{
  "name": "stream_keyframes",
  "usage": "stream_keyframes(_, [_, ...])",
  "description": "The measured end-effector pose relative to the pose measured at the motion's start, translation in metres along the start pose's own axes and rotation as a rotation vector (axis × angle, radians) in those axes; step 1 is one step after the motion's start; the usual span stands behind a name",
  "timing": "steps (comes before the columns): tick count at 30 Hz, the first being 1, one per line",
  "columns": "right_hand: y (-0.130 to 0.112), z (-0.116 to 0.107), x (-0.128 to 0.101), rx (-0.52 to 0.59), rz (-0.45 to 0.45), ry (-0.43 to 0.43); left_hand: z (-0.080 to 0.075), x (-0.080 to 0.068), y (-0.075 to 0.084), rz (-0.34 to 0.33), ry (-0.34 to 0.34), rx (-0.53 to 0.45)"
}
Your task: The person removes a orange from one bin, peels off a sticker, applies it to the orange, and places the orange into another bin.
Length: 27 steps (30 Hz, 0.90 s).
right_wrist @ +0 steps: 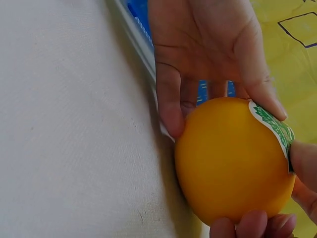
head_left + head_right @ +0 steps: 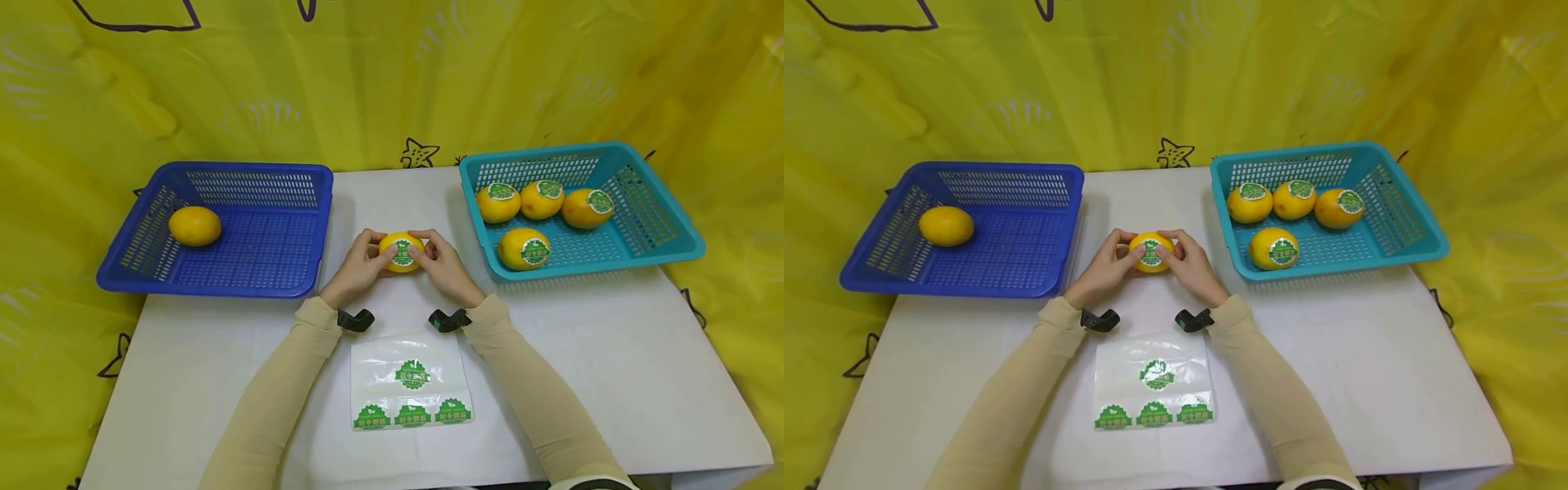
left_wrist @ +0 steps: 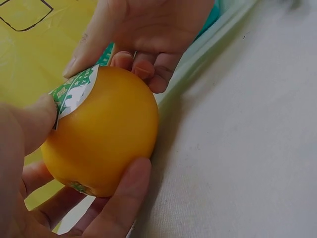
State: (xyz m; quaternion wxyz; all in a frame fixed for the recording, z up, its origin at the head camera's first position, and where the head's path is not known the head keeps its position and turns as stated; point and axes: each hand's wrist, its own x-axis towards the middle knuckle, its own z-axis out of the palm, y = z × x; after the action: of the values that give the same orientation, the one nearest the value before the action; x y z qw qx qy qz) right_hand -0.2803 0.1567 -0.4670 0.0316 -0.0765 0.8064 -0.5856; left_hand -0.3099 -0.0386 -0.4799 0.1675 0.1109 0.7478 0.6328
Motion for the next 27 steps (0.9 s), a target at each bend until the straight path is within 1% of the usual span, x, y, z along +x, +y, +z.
stream_keyframes(2, [-0.001,0.000,0.000,-0.002,0.020,-0.006,0.000,-0.001,0.000,0.000,-0.003,-0.030])
stream_keyframes(4, [0.010,0.001,0.002,-0.007,0.025,-0.005,0.000,-0.001,0.001,-0.004,-0.009,-0.068])
stream_keyframes(8, [0.010,0.000,0.001,-0.015,0.030,0.017,0.000,-0.003,0.001,-0.012,-0.015,-0.106])
stream_keyframes(10, [0.010,0.000,0.001,-0.018,0.019,0.045,0.001,-0.004,0.001,-0.010,-0.008,-0.109])
stream_keyframes(14, [0.009,0.004,0.003,-0.059,-0.007,0.111,0.003,-0.006,0.000,0.012,0.013,-0.079])
stream_keyframes(16, [0.008,0.005,0.004,-0.078,-0.006,0.136,0.004,-0.006,-0.001,0.025,0.017,-0.072])
stream_keyframes(18, [0.007,0.007,0.005,-0.084,-0.004,0.145,0.005,-0.006,-0.003,0.035,0.020,-0.067])
stream_keyframes(21, [0.008,0.007,0.006,-0.052,-0.002,0.155,0.006,-0.006,-0.003,0.047,0.018,-0.082])
stream_keyframes(25, [0.008,0.007,0.008,-0.024,-0.031,0.160,0.004,-0.006,-0.004,0.056,0.020,-0.102])
stream_keyframes(27, [0.007,0.008,0.009,-0.030,-0.048,0.156,0.003,-0.006,-0.004,0.054,0.020,-0.112])
